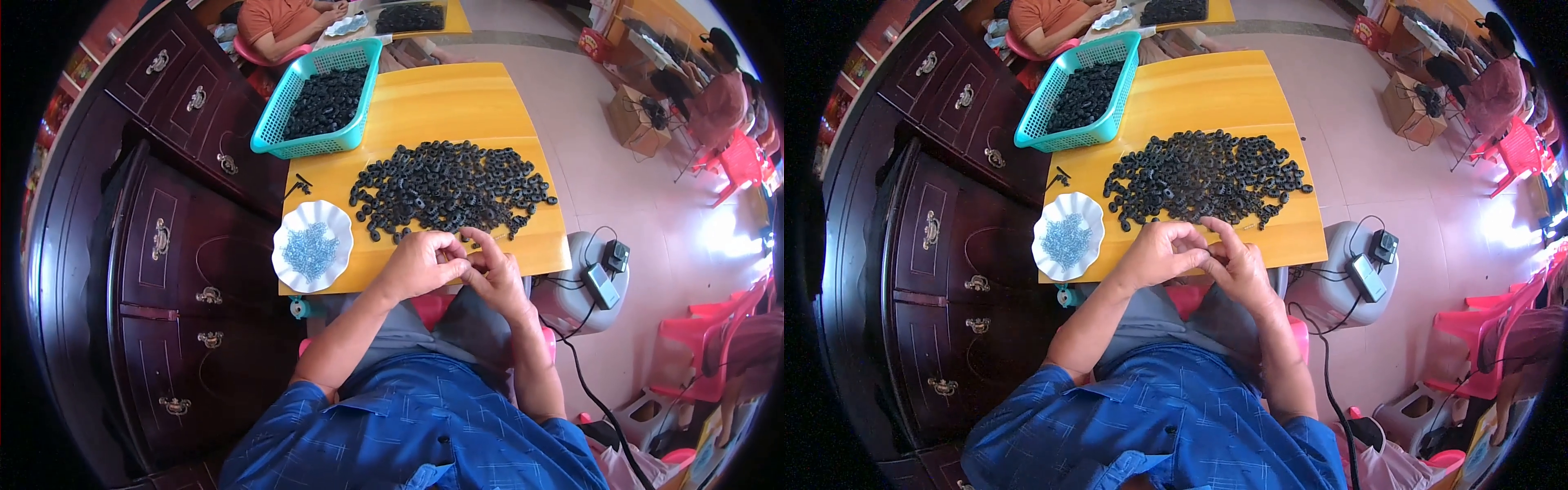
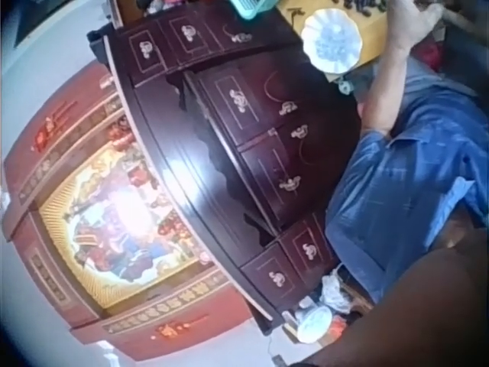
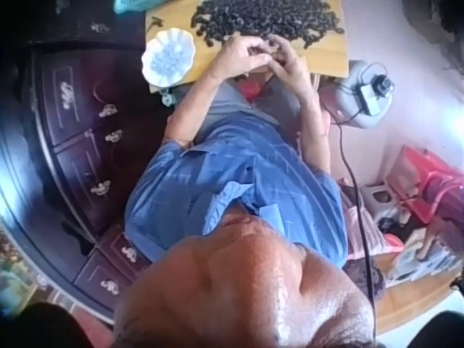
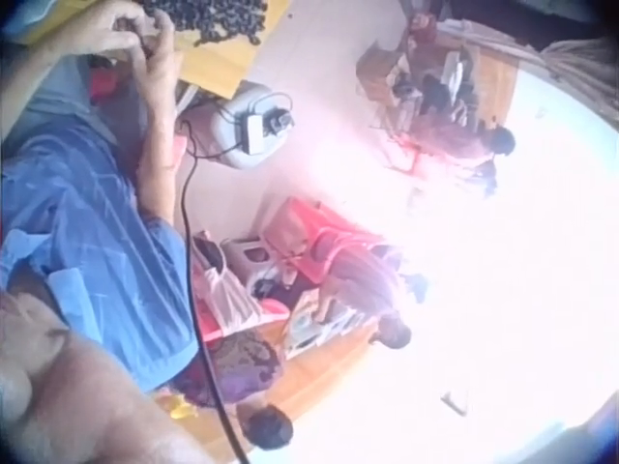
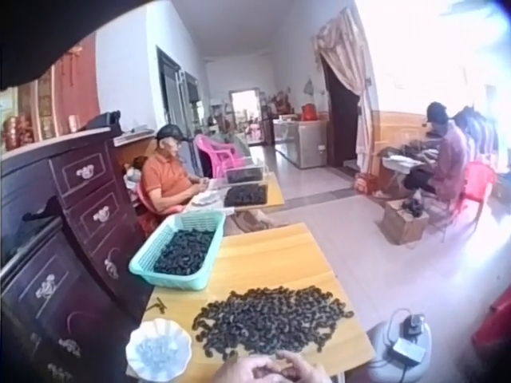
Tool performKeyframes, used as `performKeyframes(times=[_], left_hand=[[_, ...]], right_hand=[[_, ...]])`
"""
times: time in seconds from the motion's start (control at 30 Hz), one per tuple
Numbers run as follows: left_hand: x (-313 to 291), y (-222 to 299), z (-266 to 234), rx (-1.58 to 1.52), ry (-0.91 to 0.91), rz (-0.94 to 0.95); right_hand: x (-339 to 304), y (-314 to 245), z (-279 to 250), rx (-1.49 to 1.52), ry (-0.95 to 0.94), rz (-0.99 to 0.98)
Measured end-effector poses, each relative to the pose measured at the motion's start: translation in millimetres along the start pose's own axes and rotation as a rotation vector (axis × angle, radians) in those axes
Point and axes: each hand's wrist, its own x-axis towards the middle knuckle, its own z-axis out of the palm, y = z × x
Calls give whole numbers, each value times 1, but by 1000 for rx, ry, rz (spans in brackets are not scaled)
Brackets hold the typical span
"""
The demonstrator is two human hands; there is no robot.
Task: The person picks up a black plastic component and a small metal pin, inserts the pin into the component, and places the assembled piece onto the table. After repeating this process multiple times, the person clears the workspace by pushing the remaining items into containers.
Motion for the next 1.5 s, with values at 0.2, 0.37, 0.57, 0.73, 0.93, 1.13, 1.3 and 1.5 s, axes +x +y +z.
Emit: performKeyframes(times=[0.2, 0.37, 0.57, 0.73, 0.93, 1.13, 1.3, 1.5], left_hand=[[-1, 7, -1, 306, 22, 134], [-1, 12, -1, 72, 59, 119], [1, 0, -17, -386, 227, 172], [-8, -13, -20, -337, 244, 119], [-15, -13, -16, -188, 225, 59], [-14, -10, -13, -4, 167, 91], [-15, -4, -6, -148, 111, -4], [-9, 4, -6, -137, 105, 25]], right_hand=[[-4, -3, 9, -112, -5, 22], [-2, -2, 8, 66, 35, 35], [-1, 2, 3, 125, 116, 111], [-1, 8, 3, 396, 138, 205], [-2, 18, 2, 579, 105, 243], [-1, 19, 3, 589, 59, 286], [0, 22, 6, 585, 70, 230], [1, 18, 1, 659, 56, 208]])
